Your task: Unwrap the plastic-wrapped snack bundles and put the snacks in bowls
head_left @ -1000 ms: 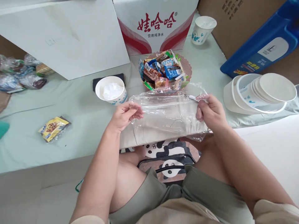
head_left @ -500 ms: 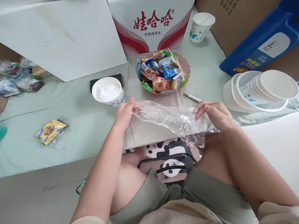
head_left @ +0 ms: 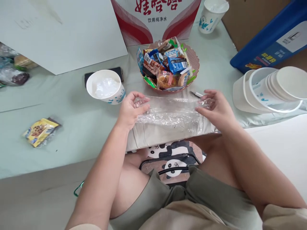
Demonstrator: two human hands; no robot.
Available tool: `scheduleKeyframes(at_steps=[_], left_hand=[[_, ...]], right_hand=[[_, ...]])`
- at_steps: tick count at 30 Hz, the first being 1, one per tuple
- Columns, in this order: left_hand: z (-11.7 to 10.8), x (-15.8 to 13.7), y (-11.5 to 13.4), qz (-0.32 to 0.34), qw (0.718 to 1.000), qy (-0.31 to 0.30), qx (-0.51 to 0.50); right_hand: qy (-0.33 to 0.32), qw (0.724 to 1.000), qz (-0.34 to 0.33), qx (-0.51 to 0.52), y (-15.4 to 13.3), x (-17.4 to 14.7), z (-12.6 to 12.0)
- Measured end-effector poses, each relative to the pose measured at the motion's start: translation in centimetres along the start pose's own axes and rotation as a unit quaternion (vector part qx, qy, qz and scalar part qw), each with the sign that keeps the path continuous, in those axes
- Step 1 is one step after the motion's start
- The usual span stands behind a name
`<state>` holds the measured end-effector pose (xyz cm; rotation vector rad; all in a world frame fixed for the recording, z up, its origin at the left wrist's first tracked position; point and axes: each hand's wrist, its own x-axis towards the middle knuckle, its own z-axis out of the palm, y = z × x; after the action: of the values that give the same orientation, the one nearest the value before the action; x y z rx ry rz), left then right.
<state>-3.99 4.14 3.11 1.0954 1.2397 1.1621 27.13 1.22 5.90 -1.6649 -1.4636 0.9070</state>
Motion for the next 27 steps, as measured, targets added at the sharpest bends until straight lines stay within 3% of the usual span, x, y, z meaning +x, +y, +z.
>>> scheduleKeyframes(at_steps=[2, 5, 7, 9, 12, 17, 20, 22, 25, 27], left_hand=[[0.0, -0.3, 0.0, -0.007, 1.000, -0.028, 0.002], [-0.1, -0.6, 0.3, -0.054, 0.998, -0.034, -0.027], [-0.1, -0.8, 0.7, -0.086, 0.993, -0.036, -0.074], [0.0, -1.1, 1.3, -0.107, 0.988, -0.046, -0.105], [0.2, -1.4, 1.8, -0.135, 0.985, -0.067, -0.085], [-0.3, -1.0, 1.7, -0.124, 0.992, -0.025, -0.026], [-1.0, -0.7, 1.7, -0.103, 0.994, -0.001, -0.017], [-1.1, -0.7, 1.8, -0.126, 0.991, -0.006, -0.050], [-0.8, -1.0, 1.9, -0.167, 0.982, -0.059, -0.069], [-0.5, -1.1, 1.9, -0.158, 0.984, -0.074, -0.032]], right_hand=[[-0.010, 0.998, 0.050, 0.027, -0.3, 0.2, 0.1], [0.021, 0.982, 0.068, 0.175, -0.7, 0.3, 0.2], [-0.003, 0.967, 0.103, 0.231, -0.8, 0.1, 0.4], [-0.052, 0.963, 0.138, 0.224, -1.0, -0.1, 0.5], [-0.055, 0.958, 0.136, 0.246, -1.3, -0.4, 0.7], [-0.146, 0.965, 0.136, 0.172, -1.2, -0.4, 0.3], [-0.078, 0.979, 0.083, 0.170, -0.8, -0.2, 0.3], [-0.034, 0.976, 0.069, 0.203, -0.7, -0.1, 0.5], [-0.038, 0.967, 0.094, 0.232, -0.9, -0.2, 0.8], [-0.057, 0.964, 0.116, 0.230, -1.0, -0.4, 0.9]])
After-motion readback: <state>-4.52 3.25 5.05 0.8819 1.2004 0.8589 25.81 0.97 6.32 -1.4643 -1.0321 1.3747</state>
